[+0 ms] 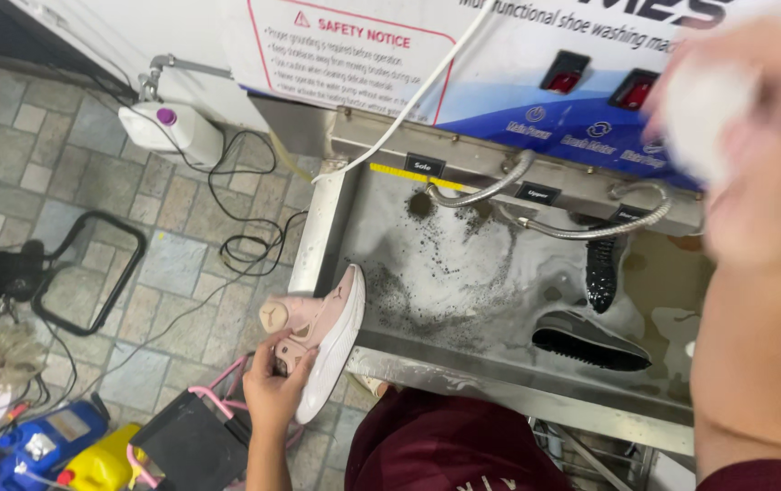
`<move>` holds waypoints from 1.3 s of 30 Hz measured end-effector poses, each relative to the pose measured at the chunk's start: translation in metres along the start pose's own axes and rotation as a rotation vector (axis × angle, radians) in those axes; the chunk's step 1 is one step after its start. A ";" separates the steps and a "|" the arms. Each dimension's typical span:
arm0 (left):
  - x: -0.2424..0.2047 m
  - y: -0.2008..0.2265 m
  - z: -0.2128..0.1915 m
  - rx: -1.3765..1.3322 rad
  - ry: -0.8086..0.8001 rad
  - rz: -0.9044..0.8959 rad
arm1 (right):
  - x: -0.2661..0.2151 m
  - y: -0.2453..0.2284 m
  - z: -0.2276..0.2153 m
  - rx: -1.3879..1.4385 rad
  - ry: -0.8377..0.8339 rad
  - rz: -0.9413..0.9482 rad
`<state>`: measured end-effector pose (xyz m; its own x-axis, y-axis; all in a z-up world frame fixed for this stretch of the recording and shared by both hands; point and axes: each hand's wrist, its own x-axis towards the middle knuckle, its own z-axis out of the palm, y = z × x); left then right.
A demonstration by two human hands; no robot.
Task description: The person cleans a blue and white sneaker and a pink sneaker using a sponge, a brush, and a pressure washer. They scrub the soles and uppers of the shoes, rinse them with water, and wipe them down with a cloth in a commercial shoe washing station.
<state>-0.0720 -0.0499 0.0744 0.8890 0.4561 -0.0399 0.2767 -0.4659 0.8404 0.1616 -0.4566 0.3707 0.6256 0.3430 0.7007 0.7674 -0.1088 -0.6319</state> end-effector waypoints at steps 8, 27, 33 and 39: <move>-0.001 0.017 -0.004 0.137 0.071 -0.219 | -0.334 0.178 0.167 -0.258 -0.845 1.356; -0.022 -0.005 0.000 0.095 0.261 -0.040 | -0.391 0.305 0.289 -0.298 -0.588 1.314; -0.016 -0.015 0.003 0.247 0.324 0.005 | -0.391 0.304 0.280 -0.310 -0.387 1.097; -0.011 -0.003 0.001 0.319 0.309 -0.061 | -0.438 0.267 0.222 -0.603 -0.400 1.178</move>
<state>-0.0822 -0.0545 0.0716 0.7303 0.6725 0.1200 0.4668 -0.6196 0.6310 0.0619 -0.4289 -0.1783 0.9374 -0.0019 -0.3482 -0.1755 -0.8663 -0.4677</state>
